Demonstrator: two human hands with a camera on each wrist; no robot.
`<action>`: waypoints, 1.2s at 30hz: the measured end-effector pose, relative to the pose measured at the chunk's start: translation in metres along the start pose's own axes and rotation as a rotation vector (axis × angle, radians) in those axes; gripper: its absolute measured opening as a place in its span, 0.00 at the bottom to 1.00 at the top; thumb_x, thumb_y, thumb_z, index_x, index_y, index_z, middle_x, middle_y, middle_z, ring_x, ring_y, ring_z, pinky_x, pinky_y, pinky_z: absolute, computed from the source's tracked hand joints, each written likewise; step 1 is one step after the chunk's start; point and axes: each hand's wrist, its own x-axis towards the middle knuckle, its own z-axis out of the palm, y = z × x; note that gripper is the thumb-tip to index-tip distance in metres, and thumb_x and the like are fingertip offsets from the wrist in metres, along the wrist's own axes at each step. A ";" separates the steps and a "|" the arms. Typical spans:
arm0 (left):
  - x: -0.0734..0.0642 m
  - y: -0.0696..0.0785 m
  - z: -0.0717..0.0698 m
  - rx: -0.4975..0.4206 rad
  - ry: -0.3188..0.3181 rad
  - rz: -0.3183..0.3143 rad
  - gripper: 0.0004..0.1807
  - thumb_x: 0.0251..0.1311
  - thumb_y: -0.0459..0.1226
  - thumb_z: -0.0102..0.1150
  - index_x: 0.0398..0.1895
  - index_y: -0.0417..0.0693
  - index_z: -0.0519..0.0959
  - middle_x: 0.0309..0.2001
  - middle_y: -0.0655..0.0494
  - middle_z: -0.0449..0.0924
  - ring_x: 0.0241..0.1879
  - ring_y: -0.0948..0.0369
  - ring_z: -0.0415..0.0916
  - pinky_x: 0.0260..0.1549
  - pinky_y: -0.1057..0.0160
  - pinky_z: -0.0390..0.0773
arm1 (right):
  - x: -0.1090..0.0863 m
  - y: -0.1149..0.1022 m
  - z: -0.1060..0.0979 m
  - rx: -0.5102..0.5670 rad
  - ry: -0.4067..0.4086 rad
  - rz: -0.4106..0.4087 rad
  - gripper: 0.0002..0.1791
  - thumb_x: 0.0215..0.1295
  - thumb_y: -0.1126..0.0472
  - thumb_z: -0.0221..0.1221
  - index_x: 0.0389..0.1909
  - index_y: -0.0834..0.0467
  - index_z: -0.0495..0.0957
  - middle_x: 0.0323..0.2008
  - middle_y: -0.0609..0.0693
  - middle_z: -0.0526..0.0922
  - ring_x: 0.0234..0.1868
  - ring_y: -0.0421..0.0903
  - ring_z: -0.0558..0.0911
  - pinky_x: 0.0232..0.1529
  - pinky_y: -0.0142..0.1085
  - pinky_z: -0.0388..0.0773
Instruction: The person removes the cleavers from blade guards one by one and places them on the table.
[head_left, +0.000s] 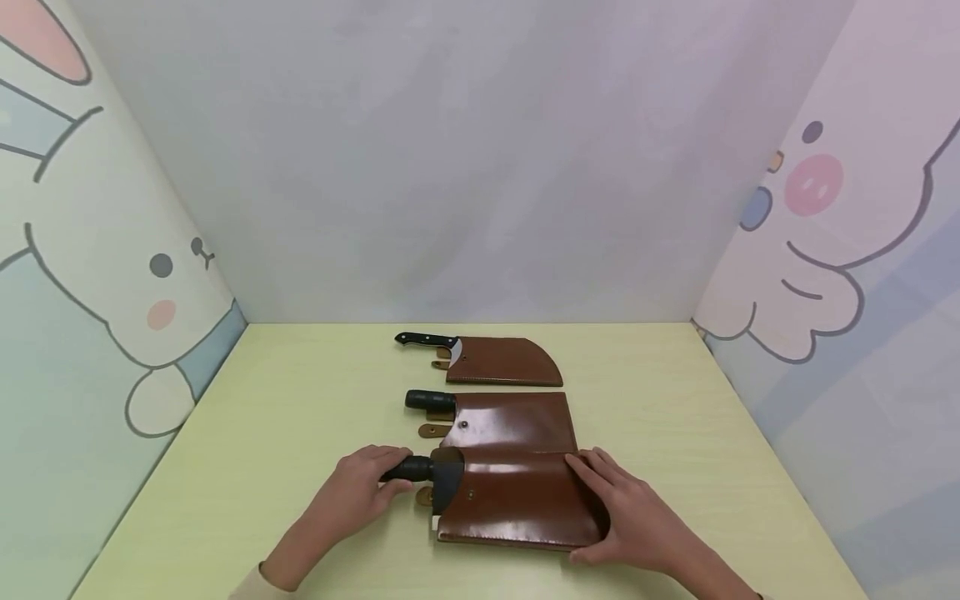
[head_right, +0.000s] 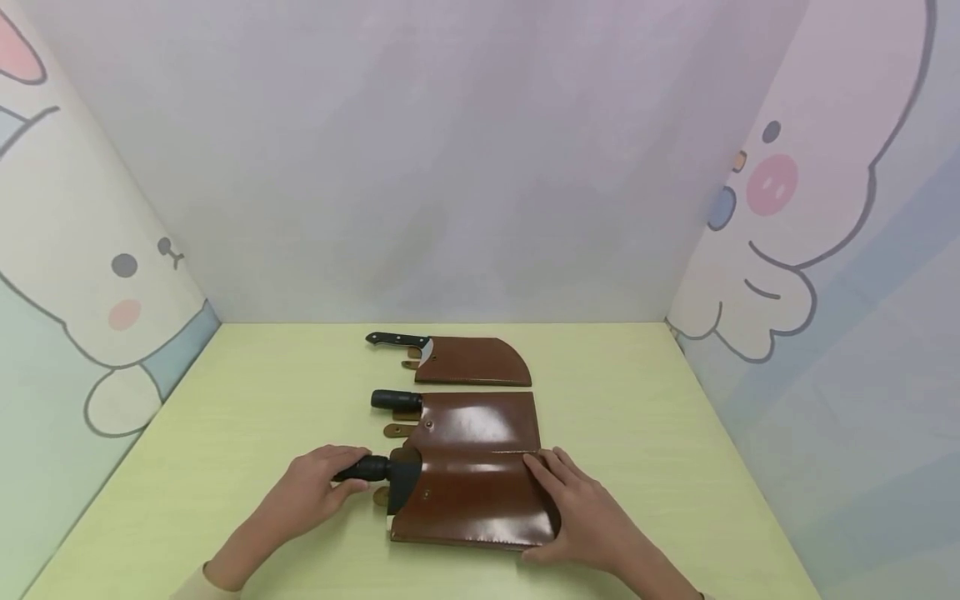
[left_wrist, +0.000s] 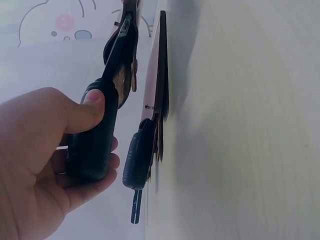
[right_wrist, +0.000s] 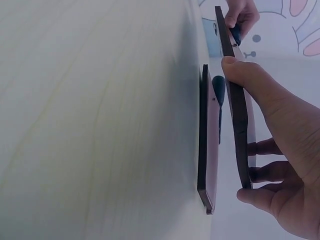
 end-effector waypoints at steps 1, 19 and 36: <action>0.000 0.000 0.000 -0.005 0.001 -0.002 0.22 0.53 0.43 0.78 0.50 0.43 0.87 0.45 0.53 0.89 0.46 0.55 0.86 0.44 0.54 0.85 | 0.000 0.000 0.000 0.002 -0.001 0.001 0.66 0.36 0.20 0.72 0.75 0.53 0.67 0.69 0.61 0.72 0.71 0.65 0.70 0.53 0.61 0.80; -0.006 -0.007 -0.013 -0.003 0.006 -0.031 0.23 0.51 0.43 0.79 0.50 0.44 0.87 0.45 0.54 0.89 0.46 0.55 0.86 0.44 0.54 0.86 | -0.002 0.007 -0.006 0.006 -0.023 -0.015 0.65 0.37 0.20 0.72 0.75 0.53 0.68 0.69 0.61 0.73 0.70 0.66 0.71 0.51 0.60 0.81; -0.014 -0.019 -0.026 -0.001 -0.060 -0.101 0.22 0.55 0.43 0.77 0.52 0.45 0.86 0.49 0.54 0.88 0.50 0.54 0.85 0.48 0.52 0.85 | -0.005 0.016 -0.009 -0.010 -0.005 -0.024 0.64 0.36 0.20 0.71 0.74 0.51 0.69 0.69 0.58 0.73 0.66 0.62 0.76 0.47 0.57 0.83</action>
